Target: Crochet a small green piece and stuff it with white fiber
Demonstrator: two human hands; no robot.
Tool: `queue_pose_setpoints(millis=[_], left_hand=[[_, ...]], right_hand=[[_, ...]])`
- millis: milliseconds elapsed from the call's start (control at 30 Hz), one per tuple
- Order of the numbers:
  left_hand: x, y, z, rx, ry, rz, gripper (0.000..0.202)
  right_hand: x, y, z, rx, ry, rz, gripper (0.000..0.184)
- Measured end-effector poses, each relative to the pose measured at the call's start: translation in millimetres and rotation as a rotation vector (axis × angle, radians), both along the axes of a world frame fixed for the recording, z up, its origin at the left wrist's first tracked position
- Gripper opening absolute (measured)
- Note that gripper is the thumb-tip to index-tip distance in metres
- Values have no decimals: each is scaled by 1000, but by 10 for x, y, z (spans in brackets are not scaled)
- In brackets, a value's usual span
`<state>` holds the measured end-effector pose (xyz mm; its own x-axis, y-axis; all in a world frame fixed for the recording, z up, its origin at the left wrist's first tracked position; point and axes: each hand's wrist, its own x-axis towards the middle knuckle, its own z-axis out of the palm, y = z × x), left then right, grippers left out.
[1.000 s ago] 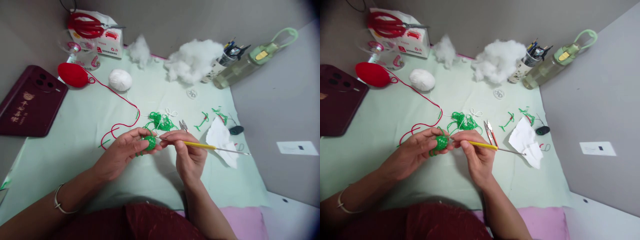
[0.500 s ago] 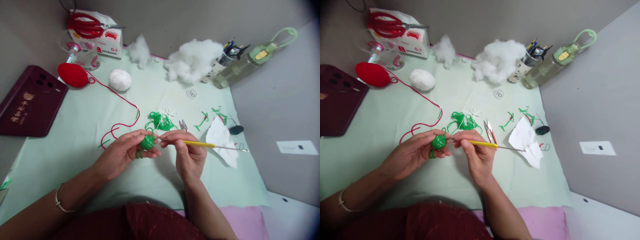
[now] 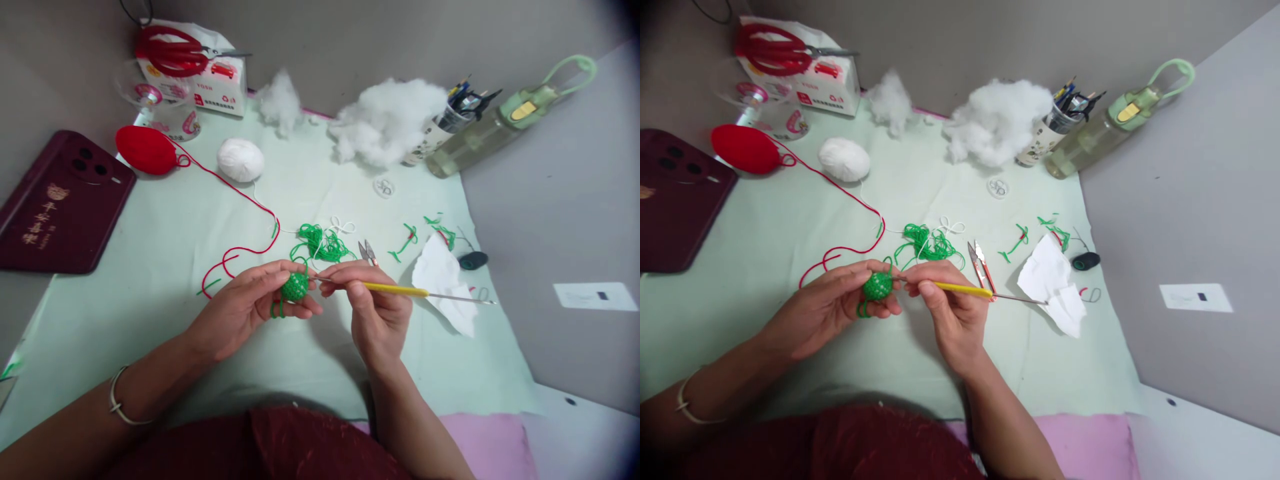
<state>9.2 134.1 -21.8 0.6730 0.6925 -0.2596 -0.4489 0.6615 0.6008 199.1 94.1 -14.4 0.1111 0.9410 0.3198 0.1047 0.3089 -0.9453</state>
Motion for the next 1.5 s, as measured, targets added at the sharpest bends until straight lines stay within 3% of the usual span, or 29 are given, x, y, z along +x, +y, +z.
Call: queue_pose_setpoints(millis=[167, 433, 633, 833, 1167, 1500], left_hand=[[4, -9, -6, -10, 8, 1, 20], [16, -33, -17, 124, 152, 50, 25], [19, -9, 19, 130, 142, 63, 50], [27, -28, -24, 175, 163, 80, 58], [23, -53, -55, 236, 211, 78, 68], [-1, -66, -81, 224, 188, 58, 60]], right_hand=[[-6, 6, -1, 30, -36, 5, 17], [-17, 29, -80, 3, 154, 71, 18], [-5, 35, -19, 2, 8, 129, 18], [0, 4, -24, 21, -83, 127, 26], [-62, 29, -134, -131, 297, 67, 12], [30, 79, -49, -228, 383, 167, 15]])
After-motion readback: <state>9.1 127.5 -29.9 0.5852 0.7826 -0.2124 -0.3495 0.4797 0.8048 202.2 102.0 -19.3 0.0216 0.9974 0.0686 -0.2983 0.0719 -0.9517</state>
